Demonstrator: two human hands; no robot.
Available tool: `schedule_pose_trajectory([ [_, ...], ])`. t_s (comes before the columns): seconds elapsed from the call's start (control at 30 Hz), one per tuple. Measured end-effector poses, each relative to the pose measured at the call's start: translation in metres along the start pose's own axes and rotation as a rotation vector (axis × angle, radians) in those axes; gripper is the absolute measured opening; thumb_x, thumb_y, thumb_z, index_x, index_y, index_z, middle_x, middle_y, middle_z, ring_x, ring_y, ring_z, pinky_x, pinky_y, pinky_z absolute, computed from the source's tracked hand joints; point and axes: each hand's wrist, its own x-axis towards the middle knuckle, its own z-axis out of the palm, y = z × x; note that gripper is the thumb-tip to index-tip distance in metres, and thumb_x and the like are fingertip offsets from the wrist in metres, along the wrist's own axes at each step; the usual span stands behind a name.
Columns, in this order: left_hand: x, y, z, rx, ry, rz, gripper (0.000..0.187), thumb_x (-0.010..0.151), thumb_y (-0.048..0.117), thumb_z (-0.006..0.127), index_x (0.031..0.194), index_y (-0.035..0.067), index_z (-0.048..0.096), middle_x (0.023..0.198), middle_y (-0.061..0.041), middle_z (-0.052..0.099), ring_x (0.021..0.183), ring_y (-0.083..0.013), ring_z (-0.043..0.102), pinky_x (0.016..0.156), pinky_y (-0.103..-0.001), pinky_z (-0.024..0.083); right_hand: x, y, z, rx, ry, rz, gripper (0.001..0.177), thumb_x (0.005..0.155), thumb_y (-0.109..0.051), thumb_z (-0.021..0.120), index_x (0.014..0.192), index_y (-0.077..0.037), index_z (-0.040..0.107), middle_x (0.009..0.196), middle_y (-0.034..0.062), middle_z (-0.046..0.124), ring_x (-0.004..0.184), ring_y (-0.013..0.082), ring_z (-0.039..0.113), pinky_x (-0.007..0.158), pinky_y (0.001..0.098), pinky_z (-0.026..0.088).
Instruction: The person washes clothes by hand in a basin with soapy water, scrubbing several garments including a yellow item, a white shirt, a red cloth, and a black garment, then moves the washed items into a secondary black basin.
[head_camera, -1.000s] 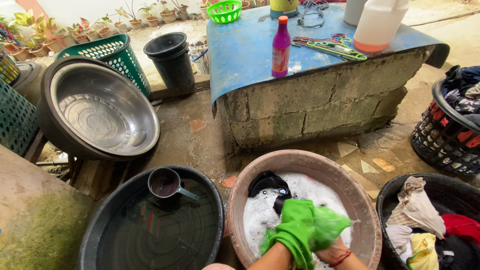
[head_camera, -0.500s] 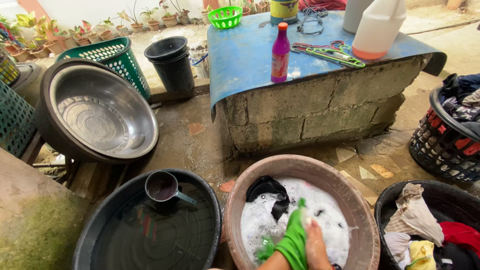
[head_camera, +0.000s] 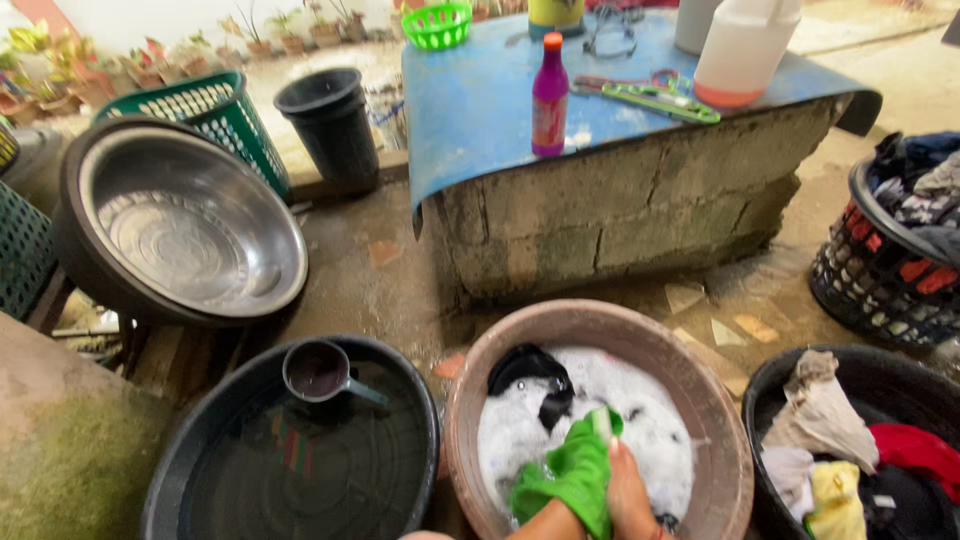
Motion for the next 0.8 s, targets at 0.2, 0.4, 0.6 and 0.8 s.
schedule_pose_trajectory([
  [0.2,0.000,0.031,-0.006,-0.065,-0.022,0.048,0.043,0.104,0.048,0.046,0.121,0.015,0.068,0.102,-0.010,0.065,0.090,-0.0249,0.061,0.075,-0.039,0.051,0.027,-0.051,-0.024,0.460,0.026,0.208,0.043,0.109,-0.039,0.042,0.120,-0.001,0.057,0.112,0.0207,0.065,0.100,0.0344,0.063,0.086,0.0461,0.053],
  [0.4,-0.014,0.007,-0.027,0.032,0.083,0.027,0.042,0.104,0.047,0.046,0.122,0.015,0.067,0.104,-0.010,0.065,0.092,-0.0255,0.062,0.076,-0.040,0.052,-0.025,-0.029,0.044,0.159,-0.057,0.052,0.036,0.099,-0.031,0.054,0.128,-0.010,0.060,0.129,0.0026,0.065,0.118,0.0111,0.058,0.103,0.0280,0.042],
  [0.6,-0.007,-0.010,-0.021,0.086,0.017,-0.009,0.042,0.105,0.046,0.046,0.122,0.014,0.067,0.106,-0.011,0.066,0.094,-0.0260,0.062,0.077,-0.040,0.052,0.034,-0.043,0.015,0.314,0.021,0.226,0.054,0.112,-0.034,0.047,0.136,0.014,0.050,0.120,0.0264,0.062,0.106,0.0381,0.061,0.094,0.0532,0.053],
  [0.8,-0.009,0.014,-0.038,0.086,0.010,-0.024,0.042,0.105,0.044,0.046,0.123,0.014,0.067,0.107,-0.011,0.066,0.095,-0.0266,0.062,0.079,-0.040,0.052,-0.040,-0.028,0.052,0.121,0.010,0.138,0.045,0.101,-0.030,0.047,0.141,-0.009,0.050,0.140,0.0022,0.057,0.127,0.0146,0.053,0.106,0.0308,0.040],
])
